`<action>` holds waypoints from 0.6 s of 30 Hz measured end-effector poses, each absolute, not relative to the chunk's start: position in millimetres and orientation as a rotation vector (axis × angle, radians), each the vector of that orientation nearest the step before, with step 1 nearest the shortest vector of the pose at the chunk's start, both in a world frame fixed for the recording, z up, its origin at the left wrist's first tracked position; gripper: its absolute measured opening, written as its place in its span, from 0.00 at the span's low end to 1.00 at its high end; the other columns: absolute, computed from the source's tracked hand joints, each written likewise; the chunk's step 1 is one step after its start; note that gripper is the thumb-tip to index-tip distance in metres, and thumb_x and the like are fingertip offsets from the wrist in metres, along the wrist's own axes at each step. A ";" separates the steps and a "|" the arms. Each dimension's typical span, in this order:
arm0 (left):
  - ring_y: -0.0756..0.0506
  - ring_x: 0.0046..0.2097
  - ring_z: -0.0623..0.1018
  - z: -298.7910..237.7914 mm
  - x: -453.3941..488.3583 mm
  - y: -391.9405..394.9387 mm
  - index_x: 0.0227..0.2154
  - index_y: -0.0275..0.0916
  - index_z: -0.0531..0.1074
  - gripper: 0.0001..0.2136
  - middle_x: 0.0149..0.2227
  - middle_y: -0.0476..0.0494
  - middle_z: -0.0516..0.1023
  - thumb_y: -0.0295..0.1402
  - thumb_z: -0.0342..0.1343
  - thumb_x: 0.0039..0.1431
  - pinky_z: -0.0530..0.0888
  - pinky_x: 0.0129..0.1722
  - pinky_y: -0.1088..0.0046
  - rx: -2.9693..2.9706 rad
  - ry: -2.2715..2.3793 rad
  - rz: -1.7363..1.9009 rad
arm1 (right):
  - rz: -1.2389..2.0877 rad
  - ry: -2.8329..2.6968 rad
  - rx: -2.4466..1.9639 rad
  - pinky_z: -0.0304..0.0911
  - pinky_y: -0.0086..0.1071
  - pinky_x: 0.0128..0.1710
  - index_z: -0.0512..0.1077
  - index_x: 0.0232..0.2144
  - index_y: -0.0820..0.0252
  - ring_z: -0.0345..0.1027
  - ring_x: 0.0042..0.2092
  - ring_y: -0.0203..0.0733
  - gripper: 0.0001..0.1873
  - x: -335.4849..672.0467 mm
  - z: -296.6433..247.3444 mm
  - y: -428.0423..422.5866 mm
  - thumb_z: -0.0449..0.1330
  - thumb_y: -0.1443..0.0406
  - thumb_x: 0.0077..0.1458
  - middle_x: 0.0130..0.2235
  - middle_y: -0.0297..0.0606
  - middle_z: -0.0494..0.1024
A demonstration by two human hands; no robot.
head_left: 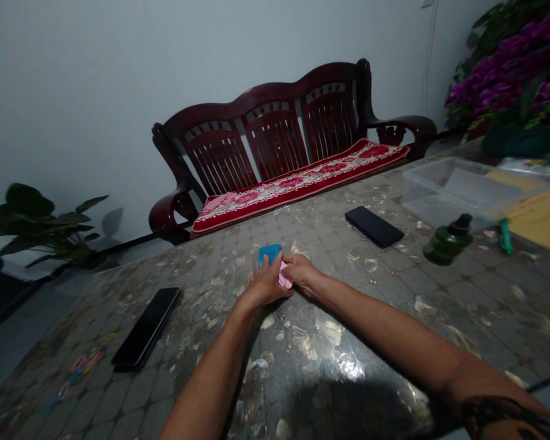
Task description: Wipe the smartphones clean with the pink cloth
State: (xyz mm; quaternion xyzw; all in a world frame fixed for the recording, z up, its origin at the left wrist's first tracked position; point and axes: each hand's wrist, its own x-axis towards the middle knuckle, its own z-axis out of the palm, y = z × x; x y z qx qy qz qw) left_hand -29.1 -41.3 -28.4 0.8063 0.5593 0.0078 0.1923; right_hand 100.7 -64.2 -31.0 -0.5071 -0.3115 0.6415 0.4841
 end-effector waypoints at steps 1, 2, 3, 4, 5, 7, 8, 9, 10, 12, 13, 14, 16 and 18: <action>0.20 0.72 0.48 -26.9 -26.2 -44.4 0.71 0.42 0.48 0.53 0.73 0.23 0.47 0.43 0.70 0.45 0.55 0.65 0.42 2.244 1.631 -0.025 | 1.556 -0.751 -1.238 0.58 0.23 0.21 0.73 0.22 0.64 0.65 0.21 0.34 0.14 101.4 -32.3 -62.6 0.52 0.79 0.33 0.19 0.32 0.74; 0.20 0.72 0.47 -25.0 -23.3 -47.0 0.72 0.43 0.46 0.52 0.73 0.22 0.45 0.45 0.68 0.48 0.55 0.64 0.41 2.228 1.679 -0.052 | 1.549 -0.745 -1.243 0.58 0.23 0.20 0.73 0.22 0.64 0.66 0.20 0.35 0.14 103.2 -33.7 -60.6 0.53 0.79 0.33 0.19 0.32 0.74; 0.21 0.72 0.47 -22.9 -20.8 -49.0 0.72 0.42 0.45 0.50 0.73 0.21 0.44 0.45 0.66 0.52 0.55 0.64 0.41 2.214 1.707 -0.059 | 1.537 -0.738 -1.249 0.58 0.23 0.20 0.74 0.23 0.64 0.66 0.21 0.34 0.14 105.9 -34.9 -58.3 0.53 0.79 0.33 0.19 0.32 0.74; 0.22 0.72 0.48 -20.6 -18.8 -50.1 0.72 0.42 0.44 0.47 0.73 0.21 0.43 0.44 0.63 0.55 0.55 0.64 0.41 2.208 1.729 -0.062 | 1.520 -0.732 -1.255 0.58 0.22 0.20 0.74 0.24 0.64 0.66 0.21 0.34 0.14 109.1 -36.0 -56.1 0.53 0.79 0.34 0.20 0.32 0.75; 0.23 0.72 0.49 -18.2 -17.3 -50.4 0.72 0.42 0.44 0.45 0.73 0.22 0.44 0.43 0.61 0.58 0.56 0.64 0.43 2.204 1.747 -0.070 | 1.504 -0.726 -1.259 0.58 0.21 0.20 0.74 0.25 0.64 0.67 0.21 0.34 0.15 112.4 -36.9 -54.0 0.54 0.79 0.34 0.20 0.32 0.76; 0.25 0.72 0.52 -13.7 -15.4 -49.5 0.72 0.44 0.45 0.41 0.73 0.24 0.44 0.38 0.59 0.60 0.58 0.64 0.46 2.197 1.778 -0.114 | 1.483 -0.721 -1.268 0.58 0.20 0.20 0.74 0.26 0.64 0.67 0.21 0.33 0.15 117.9 -38.3 -50.9 0.54 0.80 0.35 0.21 0.31 0.77; 0.25 0.71 0.54 -11.6 -14.7 -48.6 0.72 0.45 0.46 0.41 0.74 0.25 0.44 0.36 0.59 0.59 0.59 0.64 0.47 2.197 1.789 -0.137 | 1.482 -0.721 -1.271 0.59 0.20 0.20 0.74 0.26 0.64 0.67 0.21 0.33 0.15 119.6 -38.7 -50.0 0.55 0.80 0.35 0.21 0.31 0.77; 0.25 0.71 0.56 -9.8 -14.1 -47.7 0.72 0.46 0.46 0.41 0.74 0.26 0.44 0.34 0.60 0.58 0.60 0.63 0.47 2.202 1.796 -0.154 | 1.486 -0.723 -1.273 0.59 0.20 0.20 0.75 0.27 0.64 0.67 0.21 0.33 0.15 120.5 -38.9 -49.5 0.55 0.80 0.35 0.21 0.32 0.77; 0.25 0.70 0.58 -8.1 -13.5 -47.0 0.71 0.47 0.47 0.42 0.74 0.27 0.43 0.33 0.61 0.56 0.62 0.63 0.48 2.208 1.803 -0.164 | 1.490 -0.724 -1.274 0.60 0.21 0.19 0.75 0.27 0.64 0.67 0.20 0.33 0.16 120.8 -38.9 -49.3 0.55 0.80 0.35 0.21 0.32 0.77; 0.25 0.69 0.60 -5.6 -12.1 -46.3 0.71 0.47 0.47 0.44 0.74 0.26 0.41 0.32 0.62 0.54 0.64 0.61 0.51 2.225 1.815 -0.169 | 1.496 -0.724 -1.270 0.61 0.21 0.19 0.76 0.28 0.64 0.67 0.20 0.33 0.17 120.5 -38.4 -49.6 0.55 0.80 0.35 0.21 0.32 0.78; 0.26 0.68 0.62 -4.8 -11.4 -46.2 0.71 0.46 0.47 0.45 0.74 0.25 0.40 0.31 0.63 0.53 0.65 0.60 0.52 2.229 1.824 -0.172 | 1.498 -0.723 -1.266 0.61 0.21 0.19 0.76 0.29 0.64 0.67 0.20 0.33 0.18 120.3 -37.8 -49.9 0.54 0.80 0.35 0.21 0.32 0.78; 0.26 0.68 0.63 -4.2 -11.1 -46.2 0.71 0.46 0.47 0.45 0.74 0.24 0.39 0.30 0.63 0.52 0.66 0.59 0.53 2.232 1.830 -0.178 | 1.502 -0.724 -1.261 0.61 0.21 0.19 0.76 0.29 0.65 0.67 0.20 0.33 0.18 120.3 -37.3 -50.3 0.54 0.81 0.35 0.21 0.33 0.78; 0.26 0.66 0.66 -3.6 -11.7 -45.9 0.70 0.45 0.48 0.45 0.74 0.23 0.39 0.28 0.63 0.51 0.68 0.58 0.55 2.240 1.831 -0.184 | 1.514 -0.729 -1.248 0.62 0.21 0.19 0.76 0.28 0.65 0.67 0.20 0.33 0.18 121.3 -36.3 -50.9 0.54 0.81 0.35 0.21 0.33 0.78; 0.27 0.64 0.69 -3.1 -15.6 -44.3 0.69 0.44 0.50 0.44 0.74 0.22 0.40 0.25 0.62 0.50 0.69 0.57 0.56 2.246 1.825 -0.174 | 1.524 -0.736 -1.233 0.62 0.21 0.19 0.76 0.28 0.65 0.67 0.20 0.33 0.17 122.8 -36.1 -51.3 0.54 0.80 0.36 0.21 0.34 0.78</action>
